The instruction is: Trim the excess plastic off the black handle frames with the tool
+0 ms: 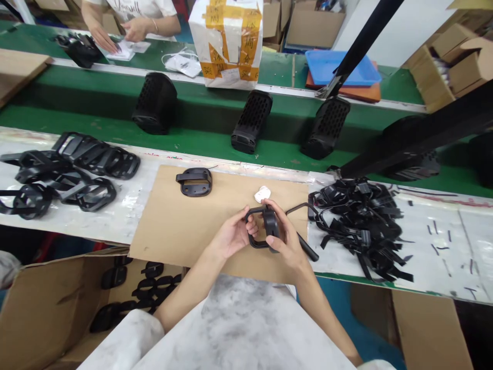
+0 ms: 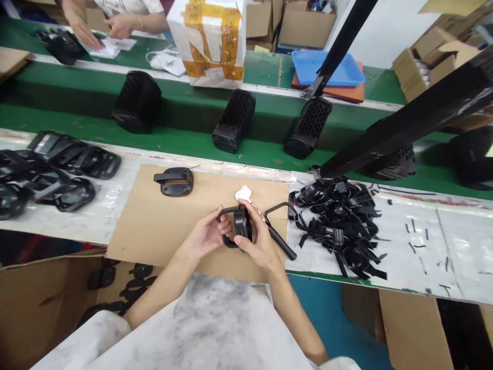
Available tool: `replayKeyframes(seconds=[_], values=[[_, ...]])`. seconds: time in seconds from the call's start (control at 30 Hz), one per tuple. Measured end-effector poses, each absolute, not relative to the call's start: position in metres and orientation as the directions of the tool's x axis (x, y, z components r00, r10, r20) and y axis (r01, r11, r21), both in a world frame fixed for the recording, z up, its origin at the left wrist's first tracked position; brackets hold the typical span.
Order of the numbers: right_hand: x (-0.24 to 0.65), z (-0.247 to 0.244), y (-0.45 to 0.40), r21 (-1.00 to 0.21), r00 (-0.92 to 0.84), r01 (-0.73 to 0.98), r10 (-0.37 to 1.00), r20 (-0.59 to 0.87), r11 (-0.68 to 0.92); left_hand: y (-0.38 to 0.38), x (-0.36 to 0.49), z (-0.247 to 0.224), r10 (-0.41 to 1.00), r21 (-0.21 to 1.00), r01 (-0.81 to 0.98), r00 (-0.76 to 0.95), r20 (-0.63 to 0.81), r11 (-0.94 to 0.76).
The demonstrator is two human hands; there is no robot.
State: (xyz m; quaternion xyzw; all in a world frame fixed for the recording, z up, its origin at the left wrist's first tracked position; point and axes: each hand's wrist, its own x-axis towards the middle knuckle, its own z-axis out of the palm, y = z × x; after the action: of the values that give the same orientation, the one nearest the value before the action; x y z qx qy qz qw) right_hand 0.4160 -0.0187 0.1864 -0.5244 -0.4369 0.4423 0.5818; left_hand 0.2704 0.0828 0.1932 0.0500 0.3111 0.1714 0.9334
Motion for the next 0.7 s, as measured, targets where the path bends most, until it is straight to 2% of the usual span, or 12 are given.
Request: replayKeyframes(seconds=[0.2,0.37,0.43,0.7], values=[[0.415,0.187,-0.016,-0.989,0.245,0.001,0.959,0.145,0.149,0.074,0.271,0.201,0.425,0.262,-0.335,0.736,-0.527,0.905],[0.419,0.190,-0.010,-0.965,0.315,-0.229,0.948,0.047,0.124,0.073,0.271,0.200,0.559,0.498,-0.320,0.688,-0.463,0.806],[0.420,0.189,-0.007,-0.939,0.373,-0.308,0.927,0.032,0.157,0.070,0.270,0.196,0.544,0.534,-0.276,0.709,-0.448,0.799],[0.412,0.183,0.001,-0.903,0.512,-0.393,0.857,-0.056,0.175,0.054,0.271,0.190,0.425,0.322,-0.301,0.788,-0.446,0.897]])
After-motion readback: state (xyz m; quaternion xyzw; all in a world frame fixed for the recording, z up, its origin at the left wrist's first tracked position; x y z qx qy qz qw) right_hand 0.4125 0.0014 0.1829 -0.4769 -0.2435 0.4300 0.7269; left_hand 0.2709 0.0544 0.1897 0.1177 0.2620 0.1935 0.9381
